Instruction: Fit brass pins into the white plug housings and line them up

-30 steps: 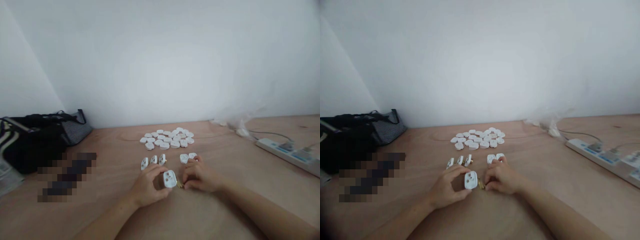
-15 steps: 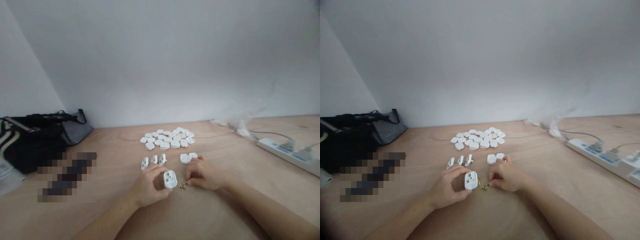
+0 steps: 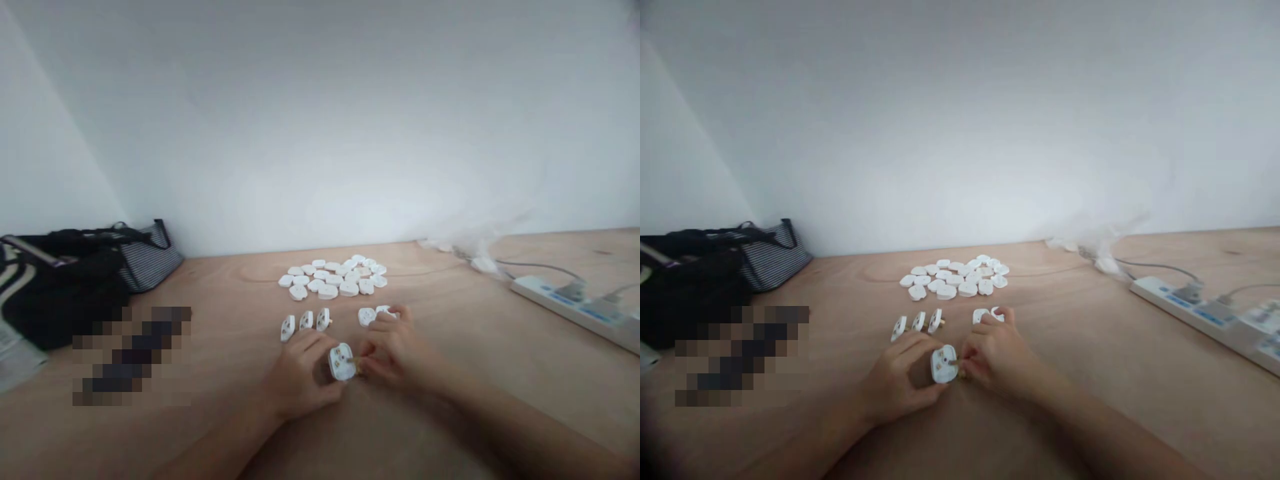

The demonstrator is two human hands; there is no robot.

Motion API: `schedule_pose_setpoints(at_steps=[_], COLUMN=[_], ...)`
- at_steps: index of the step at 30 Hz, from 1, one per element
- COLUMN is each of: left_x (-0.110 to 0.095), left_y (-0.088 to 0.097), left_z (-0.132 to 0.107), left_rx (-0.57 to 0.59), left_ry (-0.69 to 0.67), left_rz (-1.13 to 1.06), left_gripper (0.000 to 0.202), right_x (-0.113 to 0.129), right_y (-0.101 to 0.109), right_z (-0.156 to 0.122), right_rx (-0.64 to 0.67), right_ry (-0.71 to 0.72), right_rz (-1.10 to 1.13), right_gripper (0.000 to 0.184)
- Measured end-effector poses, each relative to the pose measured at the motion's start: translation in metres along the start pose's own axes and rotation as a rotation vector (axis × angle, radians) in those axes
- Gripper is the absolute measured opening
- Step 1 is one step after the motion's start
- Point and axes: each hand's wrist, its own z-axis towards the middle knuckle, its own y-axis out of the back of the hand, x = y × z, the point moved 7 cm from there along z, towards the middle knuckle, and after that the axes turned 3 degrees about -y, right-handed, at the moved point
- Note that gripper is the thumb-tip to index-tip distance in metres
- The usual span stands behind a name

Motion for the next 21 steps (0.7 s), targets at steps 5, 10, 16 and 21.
schedule_pose_setpoints(at_steps=[5, 10, 16, 21], left_x=[-0.004, -0.004, 0.004, 0.011], left_y=[0.001, 0.003, 0.004, -0.001], left_z=[0.000, -0.001, -0.001, -0.001], left_rx=[-0.038, -0.057, -0.069, -0.031], left_ry=[-0.030, -0.007, 0.088, 0.163], left_rz=[0.011, -0.027, -0.130, -0.280], left_gripper=[0.031, 0.032, 0.034, 0.036], right_x=[0.007, 0.014, -0.005, -0.021], right_y=[-0.003, -0.005, 0.002, -0.014], right_z=[-0.001, -0.005, -0.005, -0.002], right_rx=[-0.094, -0.261, -0.206, -0.043], right_ry=[0.054, 0.131, 0.022, -0.130], right_rz=[-0.011, -0.010, 0.193, 0.345], right_gripper=[0.009, 0.012, 0.040, 0.060])
